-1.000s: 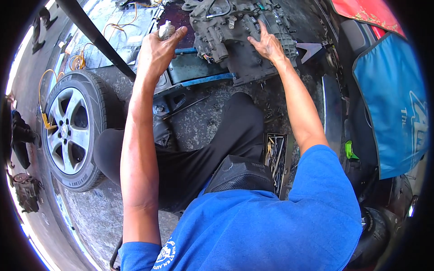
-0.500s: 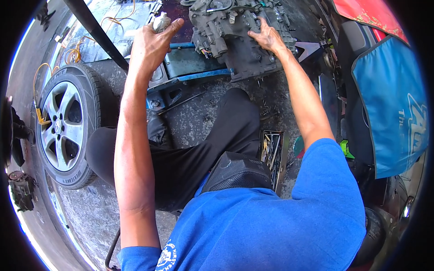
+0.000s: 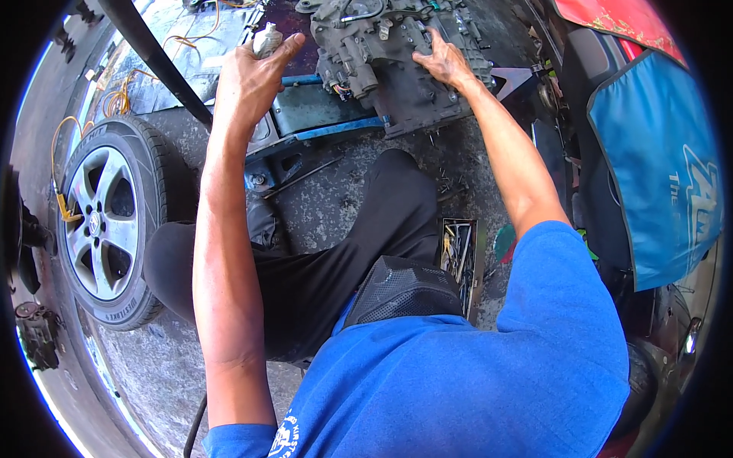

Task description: Applying sealant and inspecting components while repairing an automotive transmission.

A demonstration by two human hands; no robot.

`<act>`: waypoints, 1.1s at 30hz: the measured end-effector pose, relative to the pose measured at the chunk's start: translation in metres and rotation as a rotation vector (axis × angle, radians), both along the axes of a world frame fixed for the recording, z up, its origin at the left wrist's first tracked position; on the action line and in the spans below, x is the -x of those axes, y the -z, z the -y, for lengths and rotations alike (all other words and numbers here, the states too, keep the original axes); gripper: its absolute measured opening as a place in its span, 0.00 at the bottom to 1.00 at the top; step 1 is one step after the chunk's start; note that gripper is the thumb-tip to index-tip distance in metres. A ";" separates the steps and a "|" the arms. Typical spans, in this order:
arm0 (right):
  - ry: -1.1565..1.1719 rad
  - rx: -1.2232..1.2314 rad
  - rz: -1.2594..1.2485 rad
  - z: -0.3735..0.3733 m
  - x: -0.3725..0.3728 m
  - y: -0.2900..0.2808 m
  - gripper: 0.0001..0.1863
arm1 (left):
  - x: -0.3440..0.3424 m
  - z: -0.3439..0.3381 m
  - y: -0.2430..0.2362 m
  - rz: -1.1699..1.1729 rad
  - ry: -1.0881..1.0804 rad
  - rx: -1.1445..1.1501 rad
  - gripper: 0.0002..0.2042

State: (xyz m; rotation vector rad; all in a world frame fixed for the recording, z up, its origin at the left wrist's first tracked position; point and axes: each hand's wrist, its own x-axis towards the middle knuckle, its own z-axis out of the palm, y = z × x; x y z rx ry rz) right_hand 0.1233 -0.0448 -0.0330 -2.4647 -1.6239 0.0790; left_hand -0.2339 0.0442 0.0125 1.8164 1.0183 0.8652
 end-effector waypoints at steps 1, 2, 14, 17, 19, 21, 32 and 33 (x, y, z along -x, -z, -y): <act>-0.005 -0.011 0.004 -0.001 0.001 0.001 0.41 | 0.001 0.000 0.001 0.002 0.004 -0.010 0.24; -0.011 -0.021 0.012 -0.001 -0.002 0.003 0.41 | 0.002 0.000 0.000 0.008 0.008 -0.019 0.25; 0.072 0.056 -0.130 -0.003 0.003 -0.002 0.43 | 0.003 0.000 -0.005 0.004 0.016 -0.032 0.24; -0.007 -0.028 -0.080 0.000 -0.002 0.000 0.43 | -0.001 0.001 -0.009 -0.016 0.040 -0.042 0.24; -0.027 -0.044 -0.057 0.002 -0.008 0.001 0.43 | -0.005 0.002 -0.009 0.012 0.029 -0.041 0.24; -0.057 -0.054 -0.046 0.000 -0.008 0.004 0.43 | -0.005 0.001 -0.006 0.028 0.007 -0.034 0.25; -0.021 -0.055 -0.061 -0.003 -0.004 0.009 0.44 | 0.005 0.001 0.002 0.080 -0.029 -0.124 0.28; -0.011 -0.056 -0.059 -0.002 -0.007 0.007 0.44 | 0.003 0.001 0.000 0.082 -0.020 -0.124 0.28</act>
